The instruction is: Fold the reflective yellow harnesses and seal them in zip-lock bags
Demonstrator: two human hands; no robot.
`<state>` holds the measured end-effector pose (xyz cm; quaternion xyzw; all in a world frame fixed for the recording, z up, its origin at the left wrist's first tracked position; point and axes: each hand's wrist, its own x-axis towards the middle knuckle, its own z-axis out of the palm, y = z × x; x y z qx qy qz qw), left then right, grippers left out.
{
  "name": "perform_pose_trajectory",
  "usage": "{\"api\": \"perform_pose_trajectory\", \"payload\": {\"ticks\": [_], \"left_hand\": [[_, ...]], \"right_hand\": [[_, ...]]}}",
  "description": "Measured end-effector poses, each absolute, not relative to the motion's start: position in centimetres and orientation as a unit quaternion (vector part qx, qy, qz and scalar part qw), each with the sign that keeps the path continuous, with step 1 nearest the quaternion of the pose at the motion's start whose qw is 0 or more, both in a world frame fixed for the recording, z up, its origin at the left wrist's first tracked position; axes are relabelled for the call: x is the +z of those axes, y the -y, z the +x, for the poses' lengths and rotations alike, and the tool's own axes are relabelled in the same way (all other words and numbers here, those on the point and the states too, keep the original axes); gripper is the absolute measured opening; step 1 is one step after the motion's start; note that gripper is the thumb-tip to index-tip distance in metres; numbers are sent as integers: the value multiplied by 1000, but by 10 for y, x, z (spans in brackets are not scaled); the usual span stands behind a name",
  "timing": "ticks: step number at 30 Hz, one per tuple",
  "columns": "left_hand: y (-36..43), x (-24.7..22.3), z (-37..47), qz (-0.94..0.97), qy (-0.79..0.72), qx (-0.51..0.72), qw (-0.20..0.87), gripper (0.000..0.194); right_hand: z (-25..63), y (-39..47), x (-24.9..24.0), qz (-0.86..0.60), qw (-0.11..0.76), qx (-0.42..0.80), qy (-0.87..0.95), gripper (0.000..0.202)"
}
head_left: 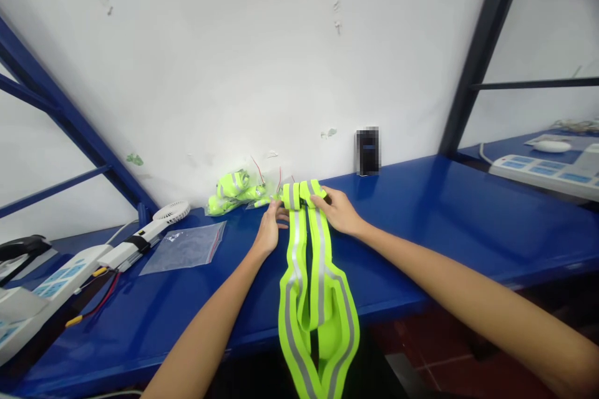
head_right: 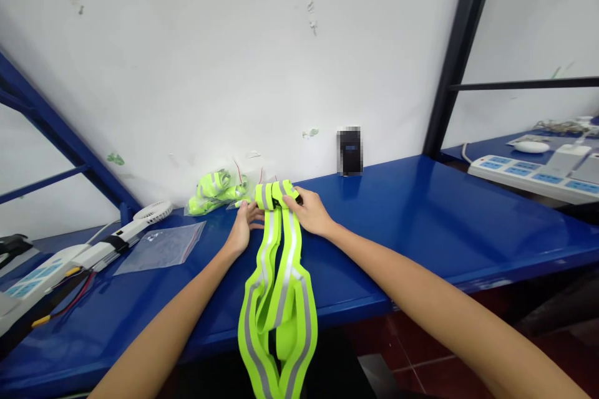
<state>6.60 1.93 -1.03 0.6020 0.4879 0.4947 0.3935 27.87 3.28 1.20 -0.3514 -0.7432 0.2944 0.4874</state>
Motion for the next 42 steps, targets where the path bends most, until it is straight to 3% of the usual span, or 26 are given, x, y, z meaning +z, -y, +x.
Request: {"api": "perform_pose_trajectory", "payload": {"ticks": [2,7,10,13,17,21,25,31,37,42], "left_hand": [[-18,-9,64,622,-500,488,353,67],[-12,-7,61,734,-468,442,215,80],[-10,-5,61,767,-439,430,184,52],[-12,-4,61,717,-453,467,251,35],[-16,-3,59,613,-477,500,382,46],[-14,-3,61,559,-498,484,453,50],[-11,-3,66,579,-492,444,476,54],[-10,-5,63,614,-347,450,548,46],[-7,-6,64,640,-385,445,494,46],[-9,-6,77,634,-415,496,425,36]], "right_hand": [[278,-37,10,-349,495,408,683,36],[273,-38,3,-349,480,538,598,61],[270,-36,1,-325,451,577,598,51],[270,-33,3,-288,408,619,606,48],[272,-29,5,-256,347,557,710,53],[271,-28,1,-279,415,459,734,43],[271,-29,0,-264,475,421,726,62],[270,-37,0,-286,514,424,689,34],[266,-39,-2,-321,516,531,591,37],[264,-35,-2,-305,494,523,624,32]]}}
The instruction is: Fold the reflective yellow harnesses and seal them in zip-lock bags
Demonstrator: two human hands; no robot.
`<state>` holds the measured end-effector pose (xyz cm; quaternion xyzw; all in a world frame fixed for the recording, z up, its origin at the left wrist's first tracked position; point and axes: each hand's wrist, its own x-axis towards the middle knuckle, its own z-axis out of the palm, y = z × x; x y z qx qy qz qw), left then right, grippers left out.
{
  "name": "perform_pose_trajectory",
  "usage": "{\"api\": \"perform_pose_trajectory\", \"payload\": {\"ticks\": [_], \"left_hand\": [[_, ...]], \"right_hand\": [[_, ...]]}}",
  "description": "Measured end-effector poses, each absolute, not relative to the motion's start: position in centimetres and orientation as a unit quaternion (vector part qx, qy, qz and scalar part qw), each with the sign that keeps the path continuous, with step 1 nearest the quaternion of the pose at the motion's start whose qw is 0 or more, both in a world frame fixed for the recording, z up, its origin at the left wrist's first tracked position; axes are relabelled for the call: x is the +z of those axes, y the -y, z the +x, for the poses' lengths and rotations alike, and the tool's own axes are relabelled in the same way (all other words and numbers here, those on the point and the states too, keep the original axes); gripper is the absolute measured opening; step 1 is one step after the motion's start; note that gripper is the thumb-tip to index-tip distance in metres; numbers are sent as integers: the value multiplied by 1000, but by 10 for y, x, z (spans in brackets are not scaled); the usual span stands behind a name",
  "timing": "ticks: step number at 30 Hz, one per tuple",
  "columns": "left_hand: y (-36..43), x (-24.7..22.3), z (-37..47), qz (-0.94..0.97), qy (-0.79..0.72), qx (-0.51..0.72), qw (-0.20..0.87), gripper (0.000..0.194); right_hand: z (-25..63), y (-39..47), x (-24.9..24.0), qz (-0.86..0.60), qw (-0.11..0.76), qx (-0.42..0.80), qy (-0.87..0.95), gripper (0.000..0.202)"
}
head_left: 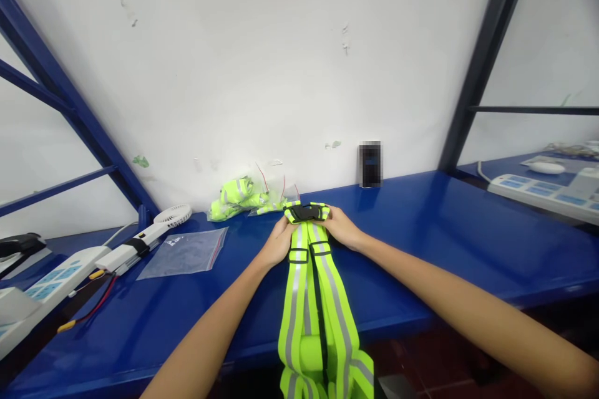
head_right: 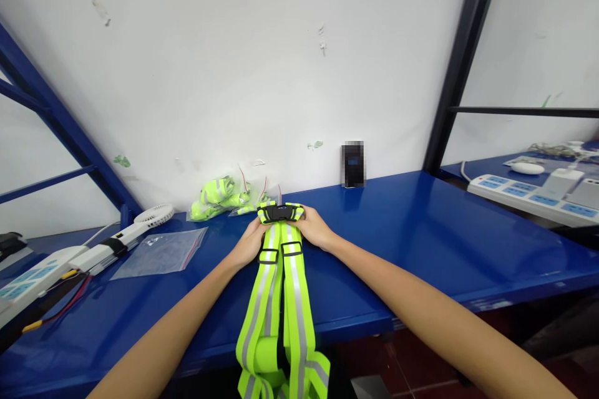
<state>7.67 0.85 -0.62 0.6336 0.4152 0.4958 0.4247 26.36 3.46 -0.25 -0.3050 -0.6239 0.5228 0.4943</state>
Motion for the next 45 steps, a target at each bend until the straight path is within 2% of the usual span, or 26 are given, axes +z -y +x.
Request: {"api": "perform_pose_trajectory", "payload": {"ticks": [3,11,17,22,35,45], "left_hand": [[-11,-5,79,626,-422,524,395,32],[-20,-1,68,562,-433,603,365,31],[-23,-8,59,569,-404,630,340,30],[-21,-7,60,584,-384,632,335,30],[-18,-3,59,611,-398,632,263,22],[-17,-1,61,598,-393,648,262,22]], "right_hand": [[257,-34,-2,-280,509,501,641,36],[219,-43,9,-304,523,516,607,30],[205,-35,-2,-302,573,528,548,38],[210,-33,-6,-304,572,557,519,33],[214,-30,-5,-290,585,514,557,34],[215,-25,-3,-271,602,486,572,33]]}}
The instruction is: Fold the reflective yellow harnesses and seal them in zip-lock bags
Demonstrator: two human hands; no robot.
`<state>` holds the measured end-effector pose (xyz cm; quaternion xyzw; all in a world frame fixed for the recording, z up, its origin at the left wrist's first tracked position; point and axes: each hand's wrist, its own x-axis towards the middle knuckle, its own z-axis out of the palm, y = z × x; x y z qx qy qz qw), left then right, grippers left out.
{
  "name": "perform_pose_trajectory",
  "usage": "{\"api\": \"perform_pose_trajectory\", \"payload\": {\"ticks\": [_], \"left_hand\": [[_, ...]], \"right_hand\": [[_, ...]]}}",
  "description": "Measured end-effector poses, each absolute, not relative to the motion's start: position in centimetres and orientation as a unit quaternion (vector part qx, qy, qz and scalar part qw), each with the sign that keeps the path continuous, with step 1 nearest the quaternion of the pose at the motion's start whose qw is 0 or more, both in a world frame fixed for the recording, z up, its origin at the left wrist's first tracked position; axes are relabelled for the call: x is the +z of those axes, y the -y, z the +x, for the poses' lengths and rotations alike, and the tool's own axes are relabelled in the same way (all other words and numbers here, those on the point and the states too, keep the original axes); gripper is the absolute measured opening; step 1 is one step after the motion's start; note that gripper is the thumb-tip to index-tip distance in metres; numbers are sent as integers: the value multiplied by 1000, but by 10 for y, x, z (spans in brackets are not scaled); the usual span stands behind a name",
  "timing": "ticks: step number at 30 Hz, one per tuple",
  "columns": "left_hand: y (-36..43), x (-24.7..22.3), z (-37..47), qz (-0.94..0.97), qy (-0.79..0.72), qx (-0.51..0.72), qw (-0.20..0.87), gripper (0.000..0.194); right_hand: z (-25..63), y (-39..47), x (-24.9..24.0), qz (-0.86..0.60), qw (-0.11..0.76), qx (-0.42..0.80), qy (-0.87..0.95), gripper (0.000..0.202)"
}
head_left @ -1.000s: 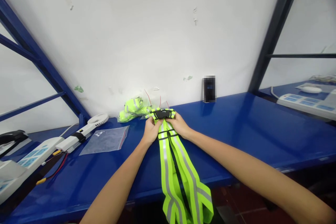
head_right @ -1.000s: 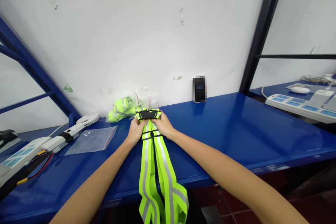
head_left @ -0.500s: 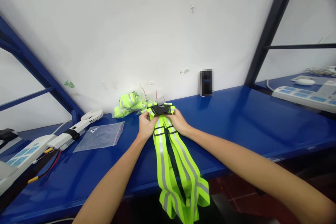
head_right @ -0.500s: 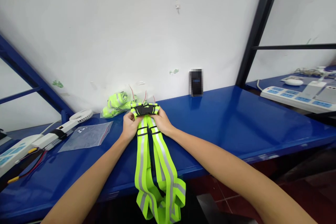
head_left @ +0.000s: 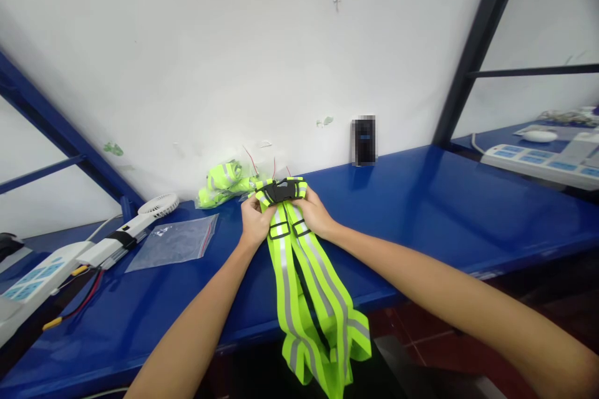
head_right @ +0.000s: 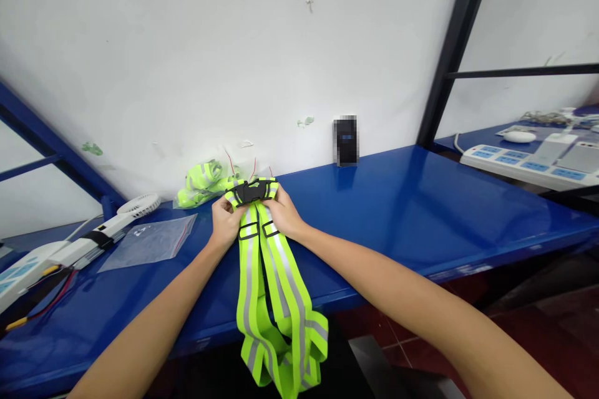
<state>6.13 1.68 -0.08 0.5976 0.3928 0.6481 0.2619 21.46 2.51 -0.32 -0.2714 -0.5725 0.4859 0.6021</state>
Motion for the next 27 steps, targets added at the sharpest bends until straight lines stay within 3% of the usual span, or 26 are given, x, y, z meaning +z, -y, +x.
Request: {"api": "perform_pose_trajectory", "payload": {"ticks": [18,27], "left_hand": [[-25,-9,63,571,-419,613,351,32],[-20,-8,69,584,-432,575,377,32]], "right_hand": [[221,-36,-9,-332,590,418,606,40],[225,-34,-10,-365,577,354,639,30]]}}
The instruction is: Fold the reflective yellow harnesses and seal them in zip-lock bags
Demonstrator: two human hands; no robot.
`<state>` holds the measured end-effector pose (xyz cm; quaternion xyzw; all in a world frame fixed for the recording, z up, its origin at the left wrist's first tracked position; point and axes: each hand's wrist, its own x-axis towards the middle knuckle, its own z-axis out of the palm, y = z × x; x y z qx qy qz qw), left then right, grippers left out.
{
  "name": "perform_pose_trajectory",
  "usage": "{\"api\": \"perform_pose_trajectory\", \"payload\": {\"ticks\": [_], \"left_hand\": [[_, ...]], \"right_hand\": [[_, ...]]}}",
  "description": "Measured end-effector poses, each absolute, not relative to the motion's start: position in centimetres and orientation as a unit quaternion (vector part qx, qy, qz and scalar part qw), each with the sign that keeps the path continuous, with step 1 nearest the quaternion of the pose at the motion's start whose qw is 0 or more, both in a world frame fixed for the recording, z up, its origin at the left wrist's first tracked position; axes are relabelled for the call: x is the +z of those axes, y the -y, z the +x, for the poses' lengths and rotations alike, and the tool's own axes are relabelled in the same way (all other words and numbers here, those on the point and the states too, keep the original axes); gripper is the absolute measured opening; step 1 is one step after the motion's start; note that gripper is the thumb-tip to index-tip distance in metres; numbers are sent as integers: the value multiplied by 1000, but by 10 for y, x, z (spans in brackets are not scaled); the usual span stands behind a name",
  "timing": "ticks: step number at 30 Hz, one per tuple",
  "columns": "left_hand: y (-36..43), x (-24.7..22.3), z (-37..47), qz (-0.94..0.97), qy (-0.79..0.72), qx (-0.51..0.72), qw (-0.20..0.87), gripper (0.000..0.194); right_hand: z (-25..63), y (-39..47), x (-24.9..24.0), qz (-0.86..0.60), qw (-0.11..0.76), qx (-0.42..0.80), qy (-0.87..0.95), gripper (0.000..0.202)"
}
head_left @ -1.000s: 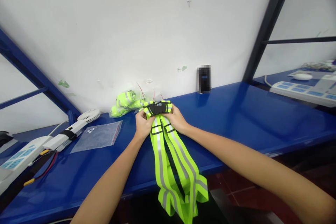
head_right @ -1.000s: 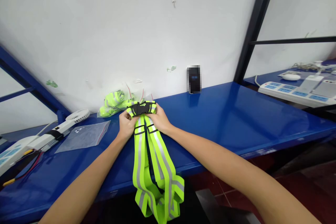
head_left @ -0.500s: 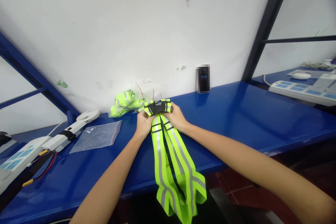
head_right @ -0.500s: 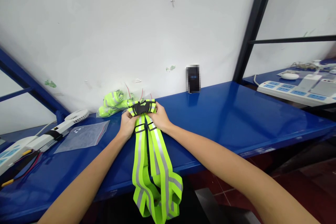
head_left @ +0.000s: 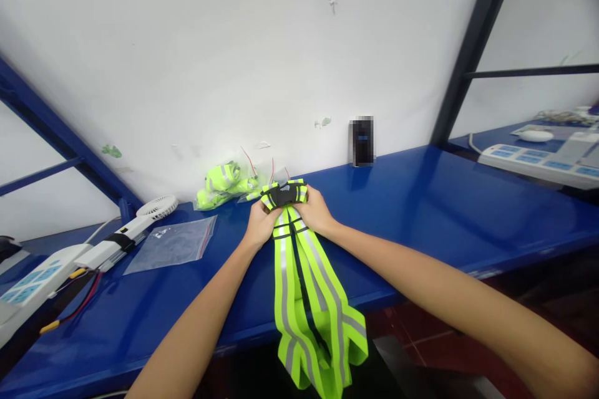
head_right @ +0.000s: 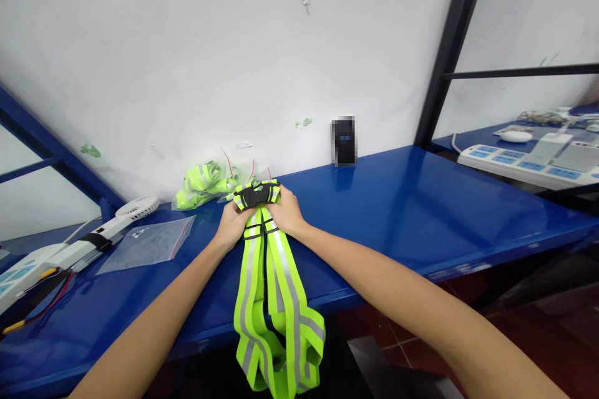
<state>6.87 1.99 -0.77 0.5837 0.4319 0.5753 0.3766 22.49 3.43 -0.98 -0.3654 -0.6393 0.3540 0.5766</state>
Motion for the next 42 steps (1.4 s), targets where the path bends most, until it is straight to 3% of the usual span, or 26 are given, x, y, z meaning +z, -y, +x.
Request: {"api": "perform_pose_trajectory", "payload": {"ticks": [24,32,36,42], "left_hand": [[-17,-6,73,580,-446,570,374,33],[-16,-2,70,573,-465,584,338,30],[-19,-3,65,574,-464,599,310,26],[-22,-4,62,565,-451,614,317,32]], "right_hand": [[223,-19,-5,-378,576,301,660,32],[222,-16,-6,-342,556,351,671,38],[222,-19,-6,-306,520,421,678,51],[227,-23,5,-224,508,521,648,41]]}}
